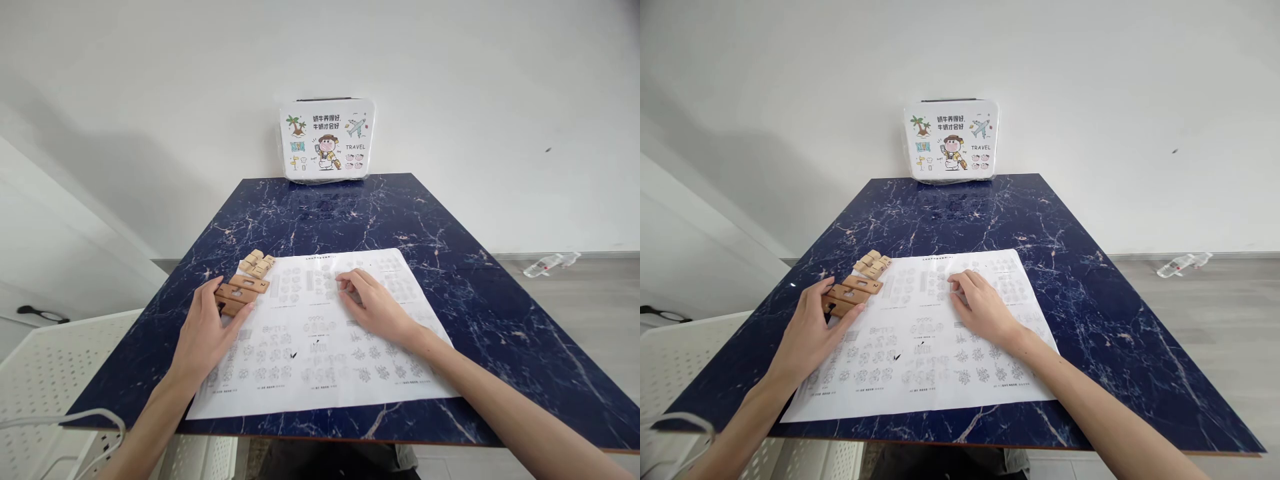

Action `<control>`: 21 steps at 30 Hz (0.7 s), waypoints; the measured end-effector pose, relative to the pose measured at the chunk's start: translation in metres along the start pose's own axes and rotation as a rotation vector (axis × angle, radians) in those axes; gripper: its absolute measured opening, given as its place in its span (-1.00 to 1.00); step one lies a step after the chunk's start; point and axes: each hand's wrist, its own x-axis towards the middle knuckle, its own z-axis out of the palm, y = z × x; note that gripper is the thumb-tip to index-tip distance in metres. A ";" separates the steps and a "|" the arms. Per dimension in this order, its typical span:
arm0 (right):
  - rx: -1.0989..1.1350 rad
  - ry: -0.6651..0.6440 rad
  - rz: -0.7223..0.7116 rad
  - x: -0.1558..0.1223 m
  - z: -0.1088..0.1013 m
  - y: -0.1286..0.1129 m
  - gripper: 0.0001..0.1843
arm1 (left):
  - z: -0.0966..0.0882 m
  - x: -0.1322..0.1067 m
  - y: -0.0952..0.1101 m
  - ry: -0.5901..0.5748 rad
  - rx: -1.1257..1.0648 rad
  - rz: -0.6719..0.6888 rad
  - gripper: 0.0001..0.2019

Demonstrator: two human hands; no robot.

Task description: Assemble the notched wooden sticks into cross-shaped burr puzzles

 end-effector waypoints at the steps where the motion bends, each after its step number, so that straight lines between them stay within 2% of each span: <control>1: -0.001 0.001 -0.002 0.000 0.000 0.000 -0.75 | 0.000 0.000 -0.001 0.001 -0.003 0.005 -0.15; 7: -0.013 0.008 -0.004 0.000 0.000 -0.001 -0.76 | 0.003 0.000 -0.008 0.032 -0.002 0.074 -0.13; 11: -0.023 0.020 -0.018 0.001 0.000 -0.001 -0.75 | 0.000 0.007 -0.004 0.035 0.018 0.140 -0.15; 15: -0.029 0.022 -0.022 0.001 0.000 0.000 -0.76 | 0.000 0.028 0.008 -0.022 0.027 0.167 -0.14; 21: -0.021 0.020 -0.019 0.001 -0.001 -0.001 -0.76 | 0.015 0.070 0.025 -0.121 0.051 0.185 -0.16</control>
